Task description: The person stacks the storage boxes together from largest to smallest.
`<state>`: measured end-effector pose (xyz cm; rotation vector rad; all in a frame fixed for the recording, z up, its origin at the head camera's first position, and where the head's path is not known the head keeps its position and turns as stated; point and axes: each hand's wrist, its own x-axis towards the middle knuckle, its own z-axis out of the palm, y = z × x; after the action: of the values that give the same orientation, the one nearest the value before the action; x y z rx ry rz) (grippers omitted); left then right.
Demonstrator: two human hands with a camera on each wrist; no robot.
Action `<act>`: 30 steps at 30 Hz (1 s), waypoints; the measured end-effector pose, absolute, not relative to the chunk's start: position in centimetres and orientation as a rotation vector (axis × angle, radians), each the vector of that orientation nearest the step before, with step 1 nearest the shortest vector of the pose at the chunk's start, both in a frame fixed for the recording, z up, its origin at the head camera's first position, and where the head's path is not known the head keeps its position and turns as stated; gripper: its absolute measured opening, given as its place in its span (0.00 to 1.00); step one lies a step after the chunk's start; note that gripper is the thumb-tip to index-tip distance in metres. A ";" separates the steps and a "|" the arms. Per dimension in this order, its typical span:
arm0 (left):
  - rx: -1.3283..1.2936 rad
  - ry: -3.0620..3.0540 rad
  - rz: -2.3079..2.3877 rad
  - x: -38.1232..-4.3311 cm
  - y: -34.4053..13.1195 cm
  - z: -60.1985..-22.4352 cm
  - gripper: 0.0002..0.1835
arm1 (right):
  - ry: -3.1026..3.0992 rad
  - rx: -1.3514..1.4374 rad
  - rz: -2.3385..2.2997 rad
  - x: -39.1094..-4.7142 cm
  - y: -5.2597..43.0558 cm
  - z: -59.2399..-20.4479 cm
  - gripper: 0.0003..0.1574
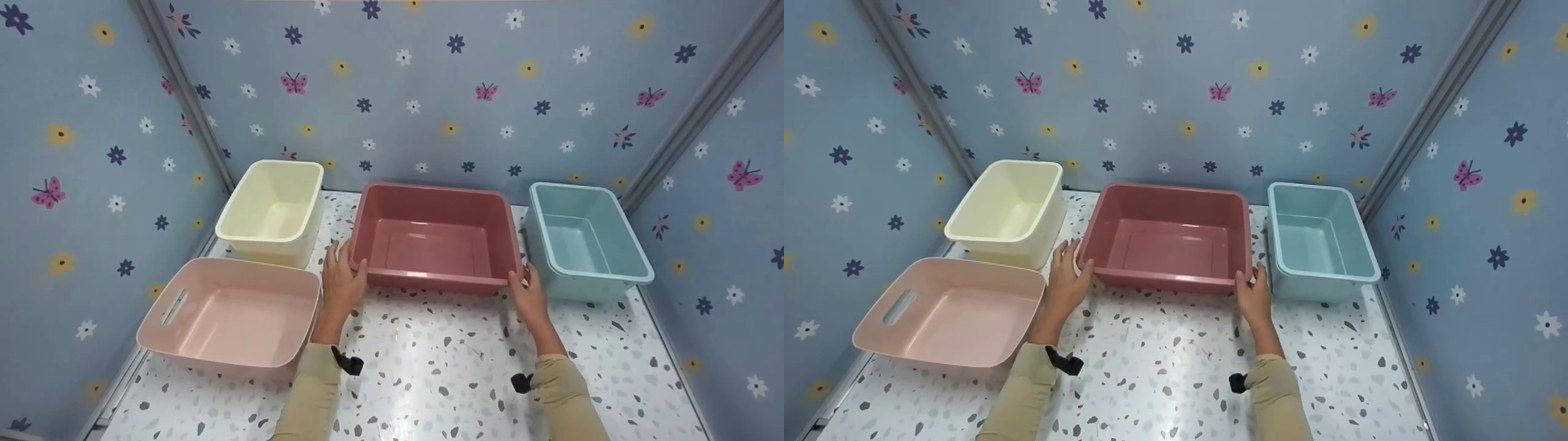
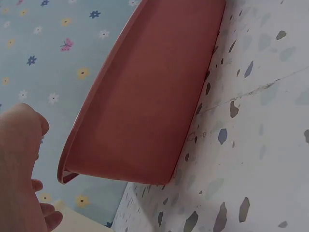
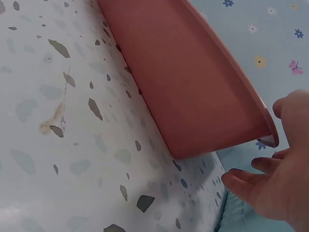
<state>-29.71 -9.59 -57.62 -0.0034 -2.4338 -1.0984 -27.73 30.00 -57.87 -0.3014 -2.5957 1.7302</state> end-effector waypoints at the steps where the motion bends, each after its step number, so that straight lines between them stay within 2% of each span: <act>1: 0.021 -2.449 -1.149 -30.1 -9.6 -57.6 0.32 | -2.588 -0.309 1.763 -28.1 30.3 -57.9 0.49; 8: 0.191 -2.468 -1.462 -32.7 -10.3 -57.4 0.37 | -2.521 -0.247 1.974 -30.4 30.9 -58.6 0.45; 13: 0.269 -2.308 -1.786 -33.9 -10.7 -58.3 0.34 | -2.537 -0.224 2.000 -31.5 30.5 -59.1 0.43; 19: 0.185 -2.070 -2.253 -34.8 -10.1 -60.0 0.30 | -2.449 -0.154 1.910 -31.8 30.3 -60.2 0.44; 30: 0.199 -1.986 -2.364 -35.0 -9.9 -60.6 0.27 | -2.392 -0.136 1.954 -31.1 30.1 -59.4 0.43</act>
<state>-34.96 -9.92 -60.56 0.1992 -1.9856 -2.3639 -31.08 30.07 -59.36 -0.1357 -2.3923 1.9540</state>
